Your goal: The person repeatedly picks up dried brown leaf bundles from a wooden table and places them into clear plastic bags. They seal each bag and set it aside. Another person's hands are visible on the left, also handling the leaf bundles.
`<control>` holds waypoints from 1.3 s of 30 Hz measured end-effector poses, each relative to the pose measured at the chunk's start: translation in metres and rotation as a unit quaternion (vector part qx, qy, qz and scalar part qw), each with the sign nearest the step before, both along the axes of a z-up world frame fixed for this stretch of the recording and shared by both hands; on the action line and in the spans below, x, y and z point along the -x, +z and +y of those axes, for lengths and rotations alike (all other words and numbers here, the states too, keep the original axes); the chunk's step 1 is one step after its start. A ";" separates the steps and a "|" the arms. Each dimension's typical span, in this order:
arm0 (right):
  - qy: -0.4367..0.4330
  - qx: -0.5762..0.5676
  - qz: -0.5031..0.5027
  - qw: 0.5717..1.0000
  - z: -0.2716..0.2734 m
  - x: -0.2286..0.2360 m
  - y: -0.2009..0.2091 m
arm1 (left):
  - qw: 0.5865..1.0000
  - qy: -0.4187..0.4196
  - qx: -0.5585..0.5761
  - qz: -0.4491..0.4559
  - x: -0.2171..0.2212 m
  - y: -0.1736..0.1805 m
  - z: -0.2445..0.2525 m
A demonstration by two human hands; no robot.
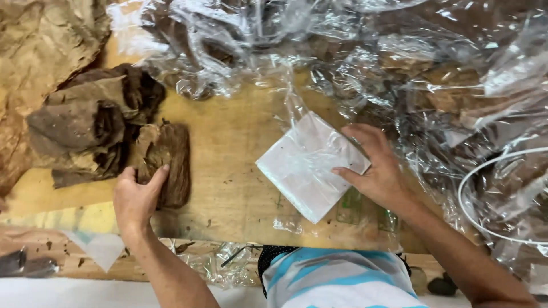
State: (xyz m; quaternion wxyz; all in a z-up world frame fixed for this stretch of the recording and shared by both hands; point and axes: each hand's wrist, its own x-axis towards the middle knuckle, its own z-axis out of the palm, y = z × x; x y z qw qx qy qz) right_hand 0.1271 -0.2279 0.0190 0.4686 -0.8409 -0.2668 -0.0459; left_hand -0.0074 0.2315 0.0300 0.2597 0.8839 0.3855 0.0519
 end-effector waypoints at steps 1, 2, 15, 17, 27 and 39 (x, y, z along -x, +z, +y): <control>-0.006 0.001 -0.001 1.000 0.002 0.001 0.009 | 1.000 -0.006 0.001 -0.001 -0.008 0.004 -0.007; 0.028 0.040 -0.022 0.999 0.005 0.001 0.016 | 0.999 0.009 0.034 0.009 -0.013 0.008 -0.012; -0.001 -0.043 0.048 0.998 0.053 -0.036 -0.021 | 0.935 -0.083 0.249 -0.240 -0.009 0.072 -0.097; -0.012 -0.062 0.056 0.996 0.060 -0.035 -0.017 | 0.916 -0.092 0.273 -0.279 -0.007 0.070 -0.121; 0.040 -0.182 0.056 0.981 0.081 -0.029 0.019 | 0.926 -0.268 0.024 -0.264 -0.024 0.027 -0.200; 0.095 -0.028 -0.320 0.942 0.081 0.005 0.009 | 0.922 -0.258 -0.174 -0.228 -0.038 -0.002 -0.202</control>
